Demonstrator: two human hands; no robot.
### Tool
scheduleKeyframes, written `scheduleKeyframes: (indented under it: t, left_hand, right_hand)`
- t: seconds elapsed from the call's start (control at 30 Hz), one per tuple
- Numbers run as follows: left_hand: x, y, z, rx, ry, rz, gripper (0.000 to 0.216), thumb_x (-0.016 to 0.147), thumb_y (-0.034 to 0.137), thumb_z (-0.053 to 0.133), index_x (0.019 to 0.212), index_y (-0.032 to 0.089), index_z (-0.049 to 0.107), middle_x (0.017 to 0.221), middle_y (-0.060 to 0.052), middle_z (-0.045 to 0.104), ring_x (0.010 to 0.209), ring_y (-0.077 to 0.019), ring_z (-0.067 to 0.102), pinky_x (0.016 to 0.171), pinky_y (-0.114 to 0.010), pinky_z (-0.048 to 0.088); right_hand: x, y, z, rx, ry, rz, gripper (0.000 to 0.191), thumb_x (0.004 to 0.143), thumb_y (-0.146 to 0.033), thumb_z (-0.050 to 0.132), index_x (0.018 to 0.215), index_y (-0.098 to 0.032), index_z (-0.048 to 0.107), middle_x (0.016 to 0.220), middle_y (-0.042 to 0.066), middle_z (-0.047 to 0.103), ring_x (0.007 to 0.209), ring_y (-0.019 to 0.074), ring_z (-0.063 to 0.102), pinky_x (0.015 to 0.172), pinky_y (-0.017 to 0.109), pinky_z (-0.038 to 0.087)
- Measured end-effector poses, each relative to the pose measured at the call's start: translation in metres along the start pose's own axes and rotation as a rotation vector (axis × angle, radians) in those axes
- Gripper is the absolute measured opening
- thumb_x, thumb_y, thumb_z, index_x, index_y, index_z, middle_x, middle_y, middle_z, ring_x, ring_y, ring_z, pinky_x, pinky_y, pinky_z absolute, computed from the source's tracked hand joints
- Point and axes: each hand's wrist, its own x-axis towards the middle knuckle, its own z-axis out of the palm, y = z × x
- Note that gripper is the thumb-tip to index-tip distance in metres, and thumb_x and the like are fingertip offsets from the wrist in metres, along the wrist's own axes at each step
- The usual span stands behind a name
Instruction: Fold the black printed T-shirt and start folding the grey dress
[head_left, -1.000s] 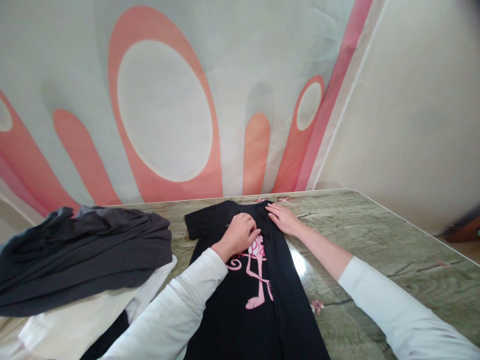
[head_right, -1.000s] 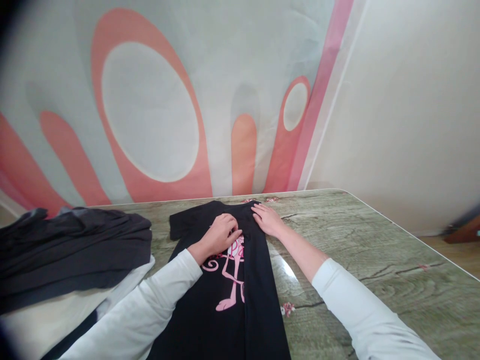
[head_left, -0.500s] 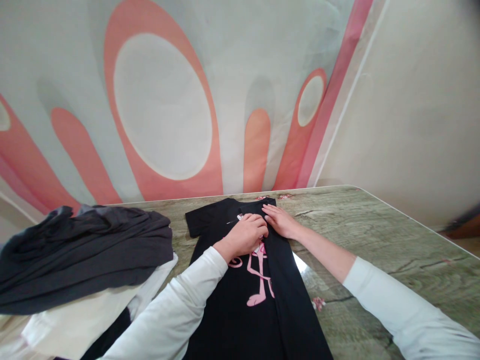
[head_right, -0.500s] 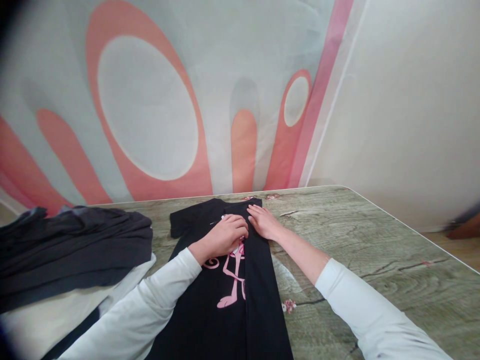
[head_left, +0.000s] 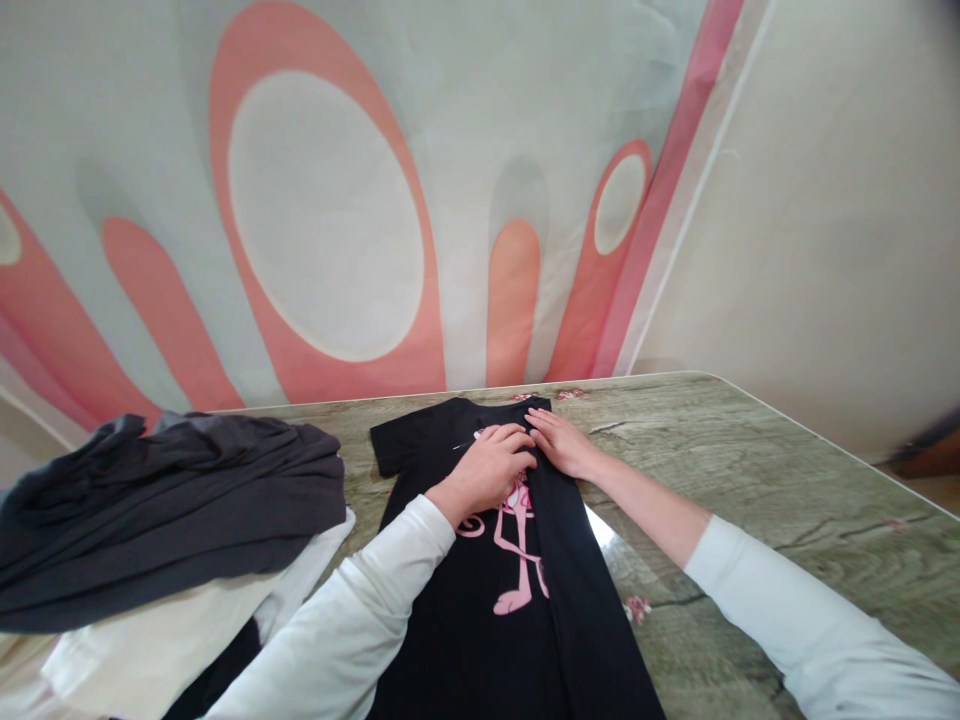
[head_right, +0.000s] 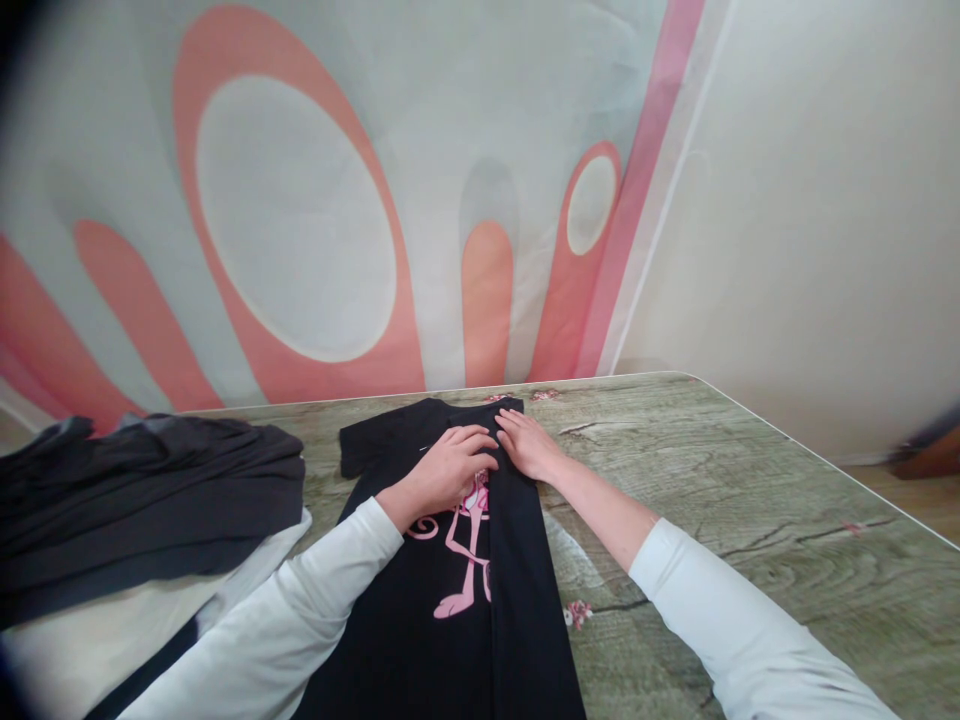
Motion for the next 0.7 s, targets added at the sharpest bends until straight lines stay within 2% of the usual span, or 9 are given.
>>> scheduleKeyframes:
  t: [0.1, 0.2, 0.3, 0.43, 0.7]
  left_hand:
    - [0.0, 0.0, -0.001, 0.014, 0.008, -0.006, 0.013, 0.078, 0.013, 0.053, 0.084, 0.021, 0.062, 0.11, -0.005, 0.053, 0.116, -0.0231, 0.036, 0.096, -0.039, 0.03]
    - [-0.001, 0.001, -0.003, 0.02, 0.03, -0.021, 0.018, 0.077, 0.013, 0.054, 0.093, 0.02, 0.061, 0.111, -0.006, 0.053, 0.116, -0.023, 0.037, 0.096, -0.039, 0.03]
    - [-0.001, 0.002, -0.003, 0.022, 0.021, 0.037, 0.026, 0.078, 0.015, 0.056, 0.102, 0.023, 0.059, 0.118, -0.006, 0.05, 0.12, -0.0235, 0.034, 0.098, -0.04, 0.029]
    - [0.0, 0.0, 0.001, 0.07, 0.029, 0.051, 0.013, 0.082, 0.019, 0.056, 0.093, 0.023, 0.063, 0.119, -0.006, 0.05, 0.123, -0.0242, 0.032, 0.098, -0.042, 0.028]
    - [0.001, 0.0, 0.009, 0.142, 0.022, 0.023, 0.011, 0.086, 0.019, 0.051, 0.091, 0.021, 0.061, 0.117, -0.006, 0.051, 0.122, -0.0226, 0.034, 0.098, -0.039, 0.028]
  right_hand:
    - [0.0, 0.0, 0.0, -0.008, 0.003, -0.005, 0.046, 0.091, -0.037, 0.03, 0.128, -0.016, 0.046, 0.137, 0.01, 0.041, 0.129, 0.0226, 0.032, 0.106, 0.045, 0.027]
    - [0.0, -0.001, -0.001, -0.023, 0.006, -0.022, 0.046, 0.091, -0.036, 0.03, 0.127, -0.013, 0.047, 0.136, 0.011, 0.042, 0.128, 0.0225, 0.033, 0.106, 0.043, 0.028]
    - [-0.001, -0.001, -0.001, -0.026, 0.005, -0.023, 0.047, 0.091, -0.037, 0.029, 0.127, -0.013, 0.047, 0.136, 0.012, 0.042, 0.128, 0.0228, 0.033, 0.105, 0.044, 0.028]
    - [-0.001, -0.001, -0.001, -0.022, 0.003, -0.021, 0.047, 0.091, -0.039, 0.029, 0.128, -0.015, 0.047, 0.136, 0.012, 0.042, 0.128, 0.0231, 0.033, 0.105, 0.045, 0.028]
    - [0.0, -0.001, -0.001, -0.045, -0.003, -0.023, 0.047, 0.091, -0.039, 0.029, 0.128, -0.014, 0.047, 0.136, 0.011, 0.042, 0.128, 0.0223, 0.033, 0.105, 0.042, 0.028]
